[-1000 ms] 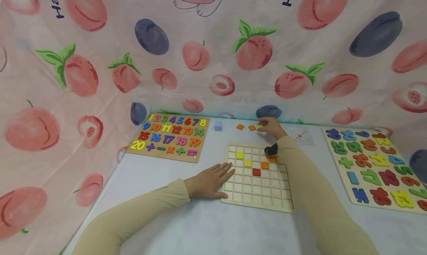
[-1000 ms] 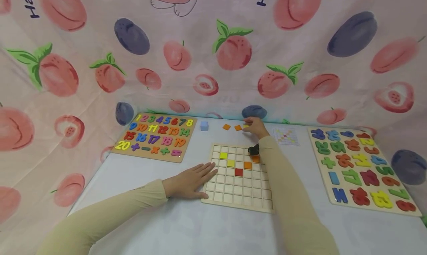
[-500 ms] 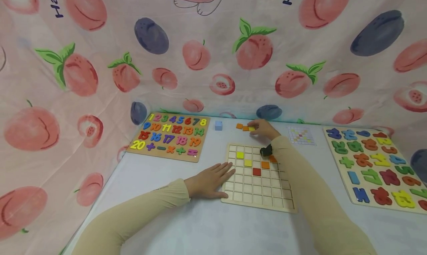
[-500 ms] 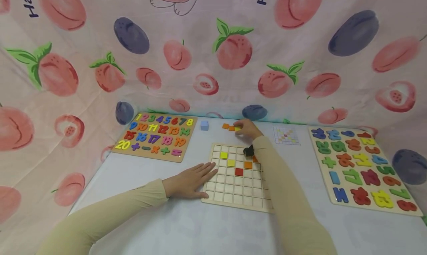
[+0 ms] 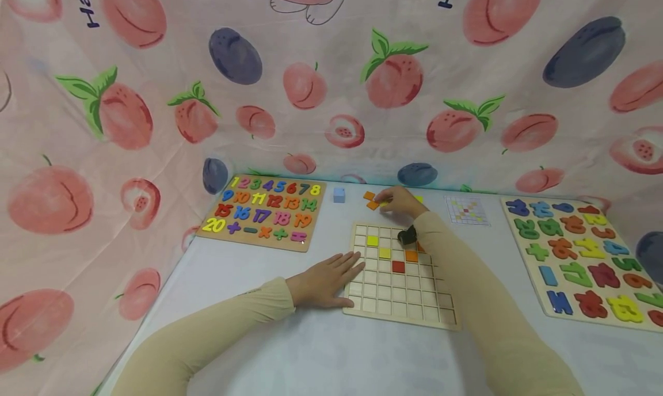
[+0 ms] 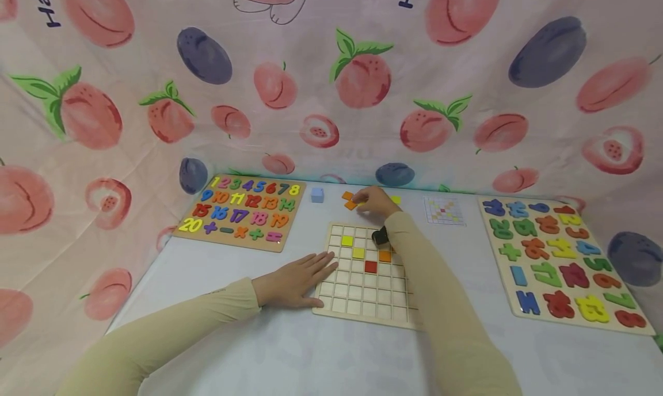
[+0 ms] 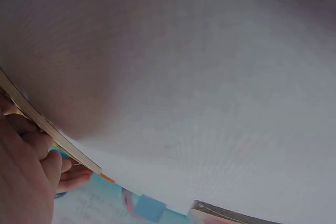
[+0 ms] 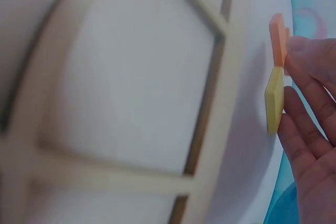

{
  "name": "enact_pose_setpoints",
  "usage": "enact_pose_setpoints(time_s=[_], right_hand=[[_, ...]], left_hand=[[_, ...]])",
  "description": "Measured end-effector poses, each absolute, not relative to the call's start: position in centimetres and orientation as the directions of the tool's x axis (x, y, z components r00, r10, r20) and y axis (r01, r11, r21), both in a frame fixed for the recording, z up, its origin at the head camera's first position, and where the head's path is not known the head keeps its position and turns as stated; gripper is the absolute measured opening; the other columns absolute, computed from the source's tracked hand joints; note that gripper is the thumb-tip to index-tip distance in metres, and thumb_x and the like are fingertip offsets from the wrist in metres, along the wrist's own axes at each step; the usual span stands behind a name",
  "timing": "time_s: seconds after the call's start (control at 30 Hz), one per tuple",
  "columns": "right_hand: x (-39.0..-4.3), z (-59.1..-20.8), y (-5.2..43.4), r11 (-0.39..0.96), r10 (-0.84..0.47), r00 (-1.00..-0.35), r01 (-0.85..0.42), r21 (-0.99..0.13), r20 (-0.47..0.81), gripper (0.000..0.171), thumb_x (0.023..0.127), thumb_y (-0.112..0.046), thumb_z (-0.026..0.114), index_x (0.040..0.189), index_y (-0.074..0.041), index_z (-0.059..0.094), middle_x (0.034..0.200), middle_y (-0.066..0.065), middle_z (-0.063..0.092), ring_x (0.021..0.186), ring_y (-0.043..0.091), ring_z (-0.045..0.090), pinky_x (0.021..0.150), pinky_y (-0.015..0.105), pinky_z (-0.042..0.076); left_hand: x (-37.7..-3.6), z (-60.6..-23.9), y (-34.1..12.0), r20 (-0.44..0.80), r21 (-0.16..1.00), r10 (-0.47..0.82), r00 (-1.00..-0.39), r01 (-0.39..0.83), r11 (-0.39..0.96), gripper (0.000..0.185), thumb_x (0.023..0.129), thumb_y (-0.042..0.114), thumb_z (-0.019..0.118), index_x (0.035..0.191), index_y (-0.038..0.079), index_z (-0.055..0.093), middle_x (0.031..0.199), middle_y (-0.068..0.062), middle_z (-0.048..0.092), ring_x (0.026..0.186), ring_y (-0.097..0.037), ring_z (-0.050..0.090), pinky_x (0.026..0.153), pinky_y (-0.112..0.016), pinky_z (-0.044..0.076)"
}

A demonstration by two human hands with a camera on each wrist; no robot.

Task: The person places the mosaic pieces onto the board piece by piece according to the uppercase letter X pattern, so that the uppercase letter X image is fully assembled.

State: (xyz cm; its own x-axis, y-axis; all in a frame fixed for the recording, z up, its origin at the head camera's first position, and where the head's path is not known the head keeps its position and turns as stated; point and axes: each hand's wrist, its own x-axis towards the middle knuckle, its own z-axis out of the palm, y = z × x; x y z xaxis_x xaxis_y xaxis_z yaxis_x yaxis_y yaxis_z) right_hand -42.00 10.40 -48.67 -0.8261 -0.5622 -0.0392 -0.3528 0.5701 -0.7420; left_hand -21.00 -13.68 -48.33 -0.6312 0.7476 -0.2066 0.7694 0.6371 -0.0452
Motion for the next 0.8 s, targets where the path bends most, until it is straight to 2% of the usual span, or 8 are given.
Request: enact_pose_setpoints(time_s=[0.3,0.8], right_hand=[[-42.0,-48.4,9.4,0.61,-0.539,-0.837,-0.309,-0.73,-0.096,0.035,0.083,-0.002,0.067,0.117,0.001,0.063,0.121,0.021,0.062,0.115,0.035,0.056,0.1,0.047,0.045],[-40.7,-47.7,7.7,0.56,-0.649,-0.754,-0.381,-0.736,-0.103,0.029,0.084,0.001,0.065,0.112,0.002,0.066,0.115,0.02,0.066,0.107,0.032,0.062,0.095,0.042,0.05]], left_hand=[[-21.0,-48.3,-13.5,-0.216,-0.035,0.742,-0.635,0.764,0.644,0.086,0.091,0.064,0.035,0.152,0.011,0.007,0.16,-0.011,0.007,0.148,-0.024,0.009,0.12,-0.036,0.016],[-21.0,-48.4,-13.5,-0.232,-0.054,0.732,-0.641,0.76,0.648,0.086,0.091,0.065,0.034,0.153,0.012,0.006,0.16,-0.01,0.005,0.148,-0.023,0.008,0.12,-0.035,0.015]])
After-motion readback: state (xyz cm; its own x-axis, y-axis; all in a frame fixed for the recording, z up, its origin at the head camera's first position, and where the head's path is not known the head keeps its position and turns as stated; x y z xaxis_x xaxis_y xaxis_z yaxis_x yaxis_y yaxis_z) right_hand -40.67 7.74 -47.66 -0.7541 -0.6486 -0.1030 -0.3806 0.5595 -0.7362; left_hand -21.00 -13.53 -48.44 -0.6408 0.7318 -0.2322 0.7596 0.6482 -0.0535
